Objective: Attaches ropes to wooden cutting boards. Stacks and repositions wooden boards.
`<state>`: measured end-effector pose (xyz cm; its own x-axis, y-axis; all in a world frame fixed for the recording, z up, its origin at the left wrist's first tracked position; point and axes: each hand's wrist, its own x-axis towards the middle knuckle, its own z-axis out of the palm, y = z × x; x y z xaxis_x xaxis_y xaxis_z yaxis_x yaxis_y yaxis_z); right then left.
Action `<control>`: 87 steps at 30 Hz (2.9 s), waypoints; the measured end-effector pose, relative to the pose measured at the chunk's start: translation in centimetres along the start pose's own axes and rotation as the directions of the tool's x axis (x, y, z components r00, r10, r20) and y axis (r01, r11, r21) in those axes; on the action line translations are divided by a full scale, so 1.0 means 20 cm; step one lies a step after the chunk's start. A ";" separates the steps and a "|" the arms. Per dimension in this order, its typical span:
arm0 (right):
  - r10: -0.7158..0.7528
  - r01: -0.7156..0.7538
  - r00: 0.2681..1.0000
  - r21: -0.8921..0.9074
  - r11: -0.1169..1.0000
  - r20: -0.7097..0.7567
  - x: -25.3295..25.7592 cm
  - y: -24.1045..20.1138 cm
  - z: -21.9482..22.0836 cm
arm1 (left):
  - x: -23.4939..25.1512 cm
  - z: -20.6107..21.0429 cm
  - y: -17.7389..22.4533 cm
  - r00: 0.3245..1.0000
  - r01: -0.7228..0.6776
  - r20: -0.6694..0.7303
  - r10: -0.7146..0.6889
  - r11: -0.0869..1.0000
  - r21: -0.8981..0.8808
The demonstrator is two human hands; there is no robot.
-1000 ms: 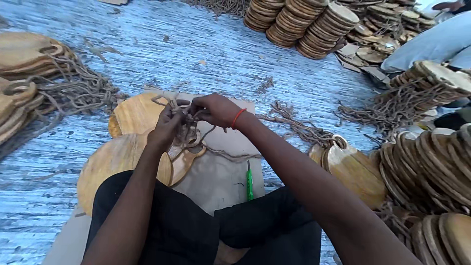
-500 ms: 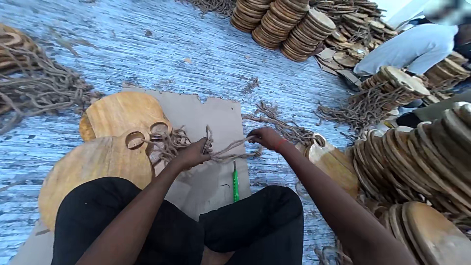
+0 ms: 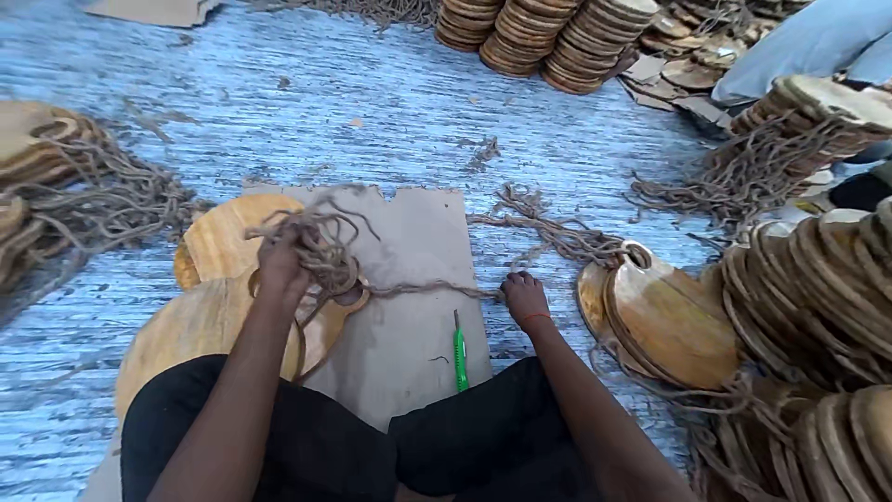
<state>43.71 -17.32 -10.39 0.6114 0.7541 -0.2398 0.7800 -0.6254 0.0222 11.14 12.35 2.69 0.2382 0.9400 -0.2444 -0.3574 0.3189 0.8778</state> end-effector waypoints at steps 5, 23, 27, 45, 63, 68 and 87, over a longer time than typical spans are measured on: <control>-0.274 0.305 0.940 0.145 0.941 -0.203 -0.03 -0.21 -0.21 | 0.09 -0.15 0.18 0.987 -0.079 -0.159 0.024 0.934 -0.347; -0.312 -0.013 0.879 0.674 0.739 0.360 -0.63 -1.23 -0.01 | -0.22 -0.01 -0.46 0.422 -0.216 0.361 -0.831 0.295 0.931; -0.270 0.007 0.910 0.637 0.771 0.316 -0.67 -1.04 -0.06 | -0.24 0.04 -0.41 0.430 -0.058 0.405 -0.807 0.423 0.904; -0.546 0.369 0.834 0.662 0.652 0.073 -0.27 -0.70 -0.28 | -0.30 0.07 -0.42 0.297 -0.266 0.543 -0.786 0.478 0.837; 0.055 -0.088 0.865 0.043 0.995 0.499 -0.37 -0.29 -0.21 | -0.42 0.23 -0.79 0.381 -0.603 0.541 -0.750 0.242 0.760; -0.316 0.192 0.936 0.524 0.830 0.157 -0.36 -0.32 -0.16 | -0.41 0.22 -0.66 0.280 -0.606 0.577 -0.768 0.325 0.726; -0.326 0.118 0.929 0.691 0.714 0.178 -0.35 -0.17 -0.27 | -0.45 0.22 -0.74 0.404 -0.230 0.575 -0.711 0.530 0.816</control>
<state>37.55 -19.46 -3.62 0.2900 0.8681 -0.4029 0.5365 -0.4960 -0.6827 18.34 -1.40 -6.24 0.8699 0.0832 -0.4861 0.4932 -0.1470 0.8574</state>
